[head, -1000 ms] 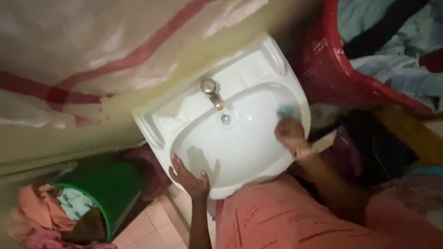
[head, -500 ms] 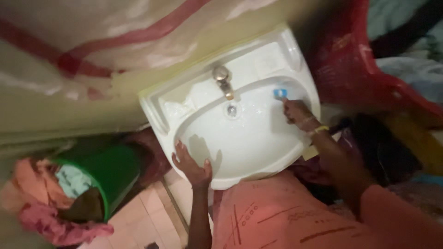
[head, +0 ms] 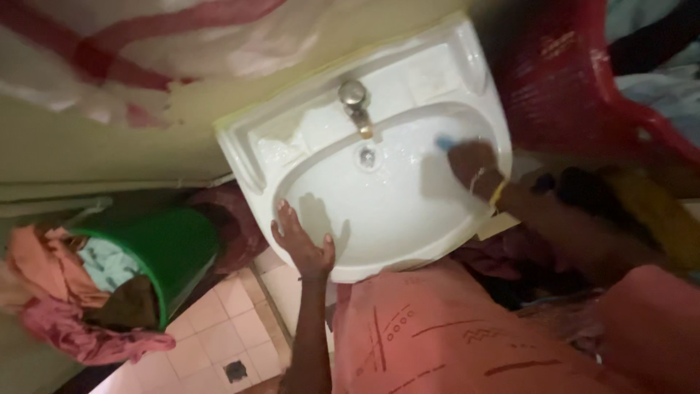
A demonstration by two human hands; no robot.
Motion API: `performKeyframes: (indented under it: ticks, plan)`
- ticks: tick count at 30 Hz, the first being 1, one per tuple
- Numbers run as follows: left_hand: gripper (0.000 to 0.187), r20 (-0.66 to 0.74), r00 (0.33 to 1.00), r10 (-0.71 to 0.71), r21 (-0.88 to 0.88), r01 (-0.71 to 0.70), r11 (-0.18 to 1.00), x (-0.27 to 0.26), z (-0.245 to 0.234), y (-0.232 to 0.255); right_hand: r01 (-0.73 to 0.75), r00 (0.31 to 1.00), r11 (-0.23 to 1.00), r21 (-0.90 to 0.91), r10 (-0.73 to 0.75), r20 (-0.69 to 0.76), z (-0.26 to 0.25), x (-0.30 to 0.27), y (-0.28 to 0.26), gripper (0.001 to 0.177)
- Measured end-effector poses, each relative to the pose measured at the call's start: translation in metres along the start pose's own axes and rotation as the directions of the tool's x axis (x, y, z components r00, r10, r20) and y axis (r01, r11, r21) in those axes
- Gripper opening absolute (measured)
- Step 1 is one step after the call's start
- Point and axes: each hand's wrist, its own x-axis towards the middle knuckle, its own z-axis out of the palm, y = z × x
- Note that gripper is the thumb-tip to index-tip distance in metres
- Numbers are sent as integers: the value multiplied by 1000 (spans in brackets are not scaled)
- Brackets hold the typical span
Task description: The person cleans the interior of a white pedestal sink using a small blue brush and running water from the faucet.
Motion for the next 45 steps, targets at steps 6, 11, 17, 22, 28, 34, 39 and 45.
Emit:
performKeyframes:
  ticks: [6,11,17,22,28,34,39,45]
  plan:
    - [86,-42,999,12,-42,-14,999,-4,-3,-2,347,800,804,482,-522,295,4,-16,-207,24]
    - [87,-89,994,62,-14,-63,998,-1,-1,-3,244,911,365,899,-403,-83,-18,25,-287,26]
    - [82,-99,995,32,-53,-37,998,-7,-5,-4,345,900,865,366,-415,134,74,11,-76,32]
    - [83,-76,997,25,-68,-31,997,-1,-5,-1,-127,991,981,149,119,56,81,54,-80,32]
    - [83,-98,995,24,-29,-27,999,-3,1,-3,260,890,715,649,-438,126,-1,34,-287,27]
    - [81,-93,995,36,-52,-41,998,-5,-1,-4,50,985,861,506,41,-167,48,108,-210,14]
    - [82,-80,997,9,-10,-10,1000,-4,-1,-7,-7,999,854,521,30,-36,87,80,-174,15]
    - [83,7,1000,22,-29,-22,999,-1,-8,3,263,926,884,386,-344,157,65,22,-208,19]
